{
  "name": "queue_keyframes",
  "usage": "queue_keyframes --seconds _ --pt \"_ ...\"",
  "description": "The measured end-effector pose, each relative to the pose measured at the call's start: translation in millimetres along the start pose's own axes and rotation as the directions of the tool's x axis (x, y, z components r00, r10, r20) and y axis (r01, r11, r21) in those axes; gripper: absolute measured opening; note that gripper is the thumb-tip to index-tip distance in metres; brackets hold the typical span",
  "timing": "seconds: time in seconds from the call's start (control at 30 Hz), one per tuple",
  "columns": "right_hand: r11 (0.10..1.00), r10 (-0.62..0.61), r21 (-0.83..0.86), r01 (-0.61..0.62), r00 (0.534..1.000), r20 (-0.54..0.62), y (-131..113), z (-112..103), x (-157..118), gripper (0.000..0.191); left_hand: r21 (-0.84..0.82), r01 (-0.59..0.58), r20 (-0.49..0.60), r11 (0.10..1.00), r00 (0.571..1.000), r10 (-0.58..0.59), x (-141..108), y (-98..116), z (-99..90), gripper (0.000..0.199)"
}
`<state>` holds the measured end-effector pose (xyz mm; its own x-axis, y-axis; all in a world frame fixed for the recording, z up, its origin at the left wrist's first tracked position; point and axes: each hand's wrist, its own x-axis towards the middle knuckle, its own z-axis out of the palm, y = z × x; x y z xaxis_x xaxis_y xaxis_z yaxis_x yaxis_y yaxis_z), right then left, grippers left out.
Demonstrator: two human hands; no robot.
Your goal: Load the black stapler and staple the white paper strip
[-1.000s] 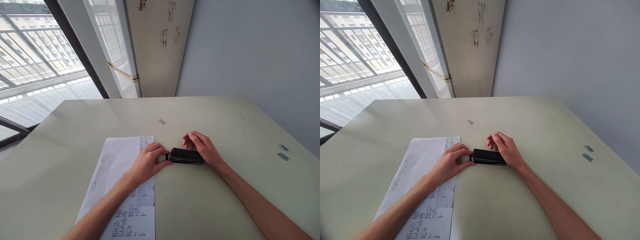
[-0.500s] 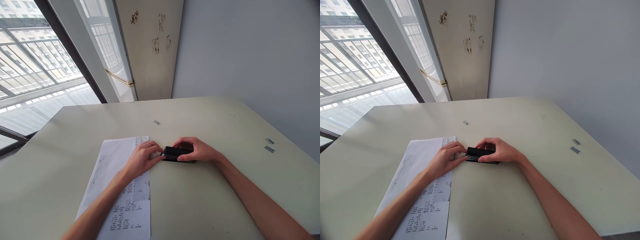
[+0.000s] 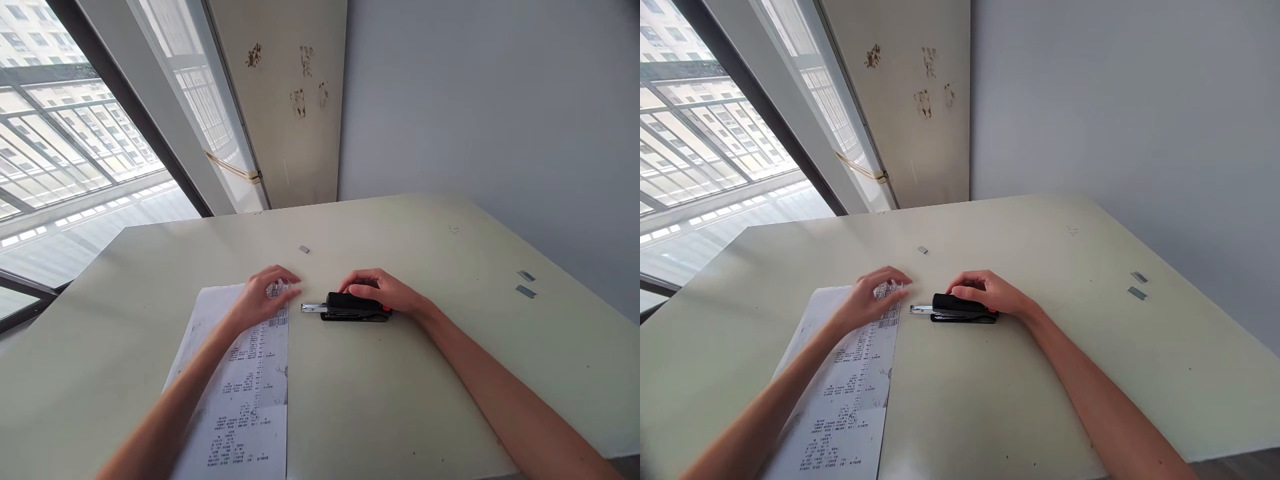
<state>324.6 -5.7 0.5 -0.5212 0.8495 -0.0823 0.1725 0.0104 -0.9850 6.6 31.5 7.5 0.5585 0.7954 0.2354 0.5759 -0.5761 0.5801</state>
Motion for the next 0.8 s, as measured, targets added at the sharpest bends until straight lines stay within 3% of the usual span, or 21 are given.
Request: queue_keyframes --seconds 0.1,0.23,0.4,0.6,0.8 --pt "1.000 -0.004 -0.014 0.005 1.000 0.003 -0.6 0.1 0.5 0.033 0.115 0.086 -0.105 0.990 0.992 -0.074 27.5 -17.5 1.7 0.038" --pt "0.999 -0.029 -0.026 0.029 1.000 0.002 0.3 -0.7 1.0 0.032 0.248 0.061 -0.054 0.967 0.997 -0.049 62.0 -38.4 11.3 0.046" --pt "0.998 -0.057 -0.026 0.058 0.998 0.007 0.0 -1.2 2.1 0.031 0.264 0.045 -0.054 0.964 0.998 -0.032 82.7 -44.2 18.9 0.026" --pt "0.998 -0.060 -0.032 0.060 0.998 0.008 1.4 -2.3 3.1 0.031 0.253 0.031 -0.072 0.967 0.997 -0.013 70.7 -31.6 14.7 0.027" --pt "0.997 -0.039 -0.064 0.039 0.999 -0.004 0.6 -0.6 2.1 0.032 0.157 -0.082 -0.082 0.984 0.992 0.096 21.2 2.3 9.8 0.029"
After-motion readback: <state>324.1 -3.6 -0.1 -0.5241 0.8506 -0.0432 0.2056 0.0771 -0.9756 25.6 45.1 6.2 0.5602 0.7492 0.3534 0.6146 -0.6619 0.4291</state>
